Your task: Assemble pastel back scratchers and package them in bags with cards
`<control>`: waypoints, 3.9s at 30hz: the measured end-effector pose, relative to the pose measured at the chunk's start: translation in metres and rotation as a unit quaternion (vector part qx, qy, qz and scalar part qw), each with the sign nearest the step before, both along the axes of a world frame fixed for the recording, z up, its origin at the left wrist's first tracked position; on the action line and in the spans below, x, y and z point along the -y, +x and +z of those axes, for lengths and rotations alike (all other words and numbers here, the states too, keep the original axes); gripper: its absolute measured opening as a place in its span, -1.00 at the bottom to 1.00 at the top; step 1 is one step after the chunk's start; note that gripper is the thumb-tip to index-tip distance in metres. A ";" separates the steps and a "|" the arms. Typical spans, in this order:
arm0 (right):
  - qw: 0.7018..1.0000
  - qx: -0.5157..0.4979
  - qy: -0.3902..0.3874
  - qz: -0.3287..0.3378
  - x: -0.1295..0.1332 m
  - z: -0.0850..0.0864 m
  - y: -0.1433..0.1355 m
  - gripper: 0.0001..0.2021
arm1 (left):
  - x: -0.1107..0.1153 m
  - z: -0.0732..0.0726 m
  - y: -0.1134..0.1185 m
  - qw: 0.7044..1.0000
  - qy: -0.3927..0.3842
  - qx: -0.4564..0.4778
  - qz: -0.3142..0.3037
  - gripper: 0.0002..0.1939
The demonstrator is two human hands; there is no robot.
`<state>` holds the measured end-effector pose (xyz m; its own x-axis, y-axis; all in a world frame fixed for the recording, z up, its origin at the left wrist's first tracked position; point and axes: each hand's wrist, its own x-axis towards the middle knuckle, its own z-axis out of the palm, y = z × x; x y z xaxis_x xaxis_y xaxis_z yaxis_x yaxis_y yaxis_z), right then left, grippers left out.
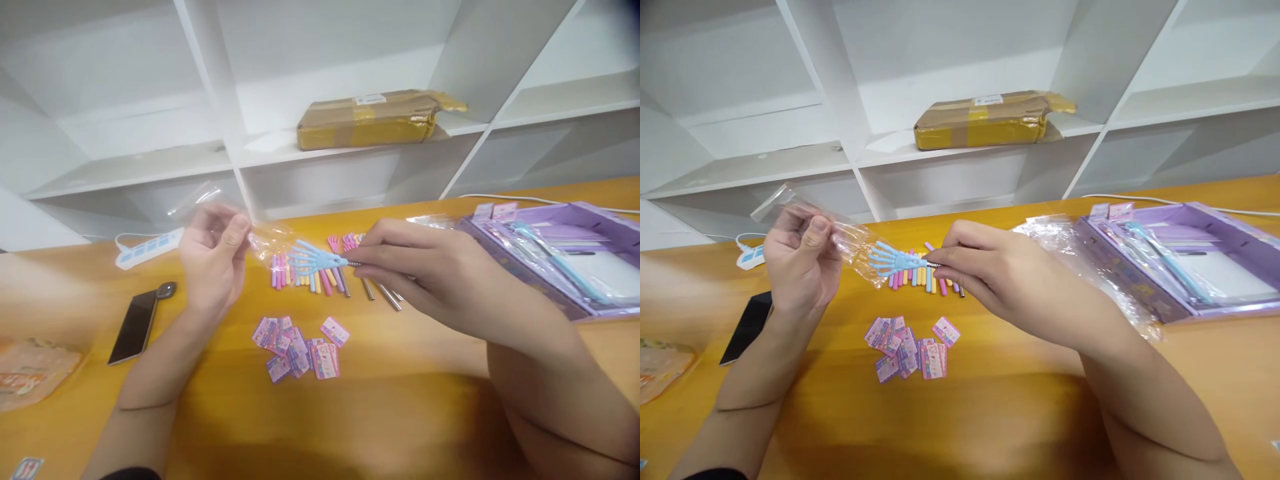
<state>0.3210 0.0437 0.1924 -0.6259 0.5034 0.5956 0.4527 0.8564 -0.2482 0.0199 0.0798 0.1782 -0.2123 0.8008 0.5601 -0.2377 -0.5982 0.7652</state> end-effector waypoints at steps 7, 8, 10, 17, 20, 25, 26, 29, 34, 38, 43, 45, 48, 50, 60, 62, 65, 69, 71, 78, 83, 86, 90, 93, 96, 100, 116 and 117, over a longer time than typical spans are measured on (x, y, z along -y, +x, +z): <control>0.999 -0.012 -0.036 0.008 -0.008 -0.004 -0.003 -0.74 | -0.001 -0.004 0.000 0.999 0.001 -0.014 0.031 -0.65; 0.999 -0.014 -0.038 0.009 -0.009 -0.005 -0.004 -0.74 | -0.002 -0.004 0.000 0.999 -0.002 -0.018 0.034 -0.64; 0.999 -0.016 -0.039 0.012 -0.010 -0.006 -0.006 -0.75 | -0.002 -0.005 0.000 0.999 -0.009 -0.022 0.034 -0.63; 0.999 -0.009 -0.045 0.018 -0.011 -0.006 -0.016 -0.74 | 0.001 -0.011 0.010 0.999 -0.031 0.005 0.014 -0.62; 0.998 -0.008 -0.061 0.018 -0.012 -0.006 -0.018 -0.74 | 0.004 -0.013 0.014 0.999 -0.035 0.022 0.001 -0.63; 0.995 -0.064 -0.068 0.026 -0.023 -0.009 -0.019 -0.78 | 0.005 -0.013 0.018 0.998 -0.035 0.031 -0.034 -0.69; 0.995 -0.074 -0.069 0.025 -0.025 -0.010 -0.019 -0.79 | 0.005 -0.013 0.019 0.998 -0.041 0.030 -0.039 -0.69; 0.991 -0.104 -0.082 0.013 -0.029 -0.012 -0.021 -0.83 | 0.003 -0.014 0.020 0.997 -0.056 0.020 -0.053 -0.65; 0.969 -0.156 -0.191 -0.023 -0.028 -0.013 -0.022 -0.63 | 0.001 -0.017 0.022 0.993 -0.071 -0.019 -0.088 -0.63; 0.955 -0.185 -0.232 -0.030 -0.031 -0.015 -0.023 -0.45 | 0.002 -0.019 0.023 0.988 -0.091 -0.042 -0.115 -0.60; 0.950 -0.197 -0.243 -0.024 -0.039 -0.021 -0.027 -0.38 | 0.004 -0.023 0.026 0.983 -0.089 -0.061 -0.147 -0.60; 0.950 -0.188 -0.249 -0.020 -0.039 -0.021 -0.026 -0.39 | 0.002 -0.022 0.024 0.987 -0.070 -0.056 -0.131 -0.63; 0.959 -0.121 -0.256 -0.027 -0.039 -0.014 -0.018 -0.54 | -0.003 -0.016 0.016 0.996 -0.030 -0.028 -0.077 -0.63; 0.965 -0.040 -0.256 -0.023 -0.038 -0.008 -0.010 -0.64 | -0.007 -0.011 0.008 0.999 -0.009 -0.006 -0.040 -0.63; 0.966 0.060 -0.249 0.030 -0.039 -0.003 0.007 -0.65 | -0.005 0.003 -0.001 1.000 -0.017 0.007 -0.002 -0.58; 0.974 0.041 -0.224 0.007 -0.039 -0.003 0.006 -0.64 | -0.005 0.001 0.002 0.999 -0.032 0.001 -0.015 -0.59; 0.974 0.012 -0.226 -0.020 -0.038 -0.003 0.002 -0.64 | -0.005 -0.003 0.006 0.998 -0.051 -0.008 -0.027 -0.60; 0.963 -0.024 -0.267 -0.022 -0.035 -0.006 -0.008 -0.65 | -0.004 -0.007 0.011 0.996 -0.053 -0.039 -0.054 -0.61; 0.957 -0.037 -0.287 -0.024 -0.034 -0.009 -0.014 -0.66 | -0.003 -0.009 0.013 0.995 -0.053 -0.045 -0.065 -0.63; 0.913 -0.116 -0.391 -0.006 -0.027 -0.011 -0.028 -0.66 | -0.003 -0.011 0.017 0.994 -0.066 -0.044 -0.076 -0.64; 0.906 -0.102 -0.408 0.044 -0.030 -0.008 -0.023 -0.62 | -0.006 -0.012 0.018 0.995 -0.062 -0.037 -0.071 -0.61; 0.914 -0.112 -0.383 0.072 -0.034 -0.012 -0.018 -0.49 | -0.007 -0.013 0.018 0.994 -0.075 -0.036 -0.076 -0.60; 0.936 -0.151 -0.310 0.070 -0.035 -0.019 -0.019 -0.22 | -0.004 -0.017 0.018 0.987 -0.096 -0.058 -0.116 -0.62; 0.959 -0.150 -0.234 0.051 -0.035 -0.024 -0.024 -0.24 | 0.000 -0.025 0.020 0.978 -0.116 -0.098 -0.144 -0.66; 0.977 -0.126 -0.170 0.040 -0.037 -0.030 -0.030 -0.29 | 0.004 -0.035 0.024 0.965 -0.146 -0.154 -0.156 -0.65; 0.995 -0.074 -0.067 0.011 -0.040 -0.039 -0.035 -0.33 | 0.005 -0.041 0.032 0.945 -0.165 -0.208 -0.193 -0.66; 0.998 0.054 -0.026 -0.023 -0.036 -0.028 -0.028 -0.60 | -0.002 -0.031 0.017 0.929 -0.169 -0.252 -0.211 -0.51; 0.998 0.053 -0.037 -0.026 -0.034 -0.025 -0.026 -0.62 | -0.003 -0.031 0.014 0.931 -0.172 -0.243 -0.209 -0.51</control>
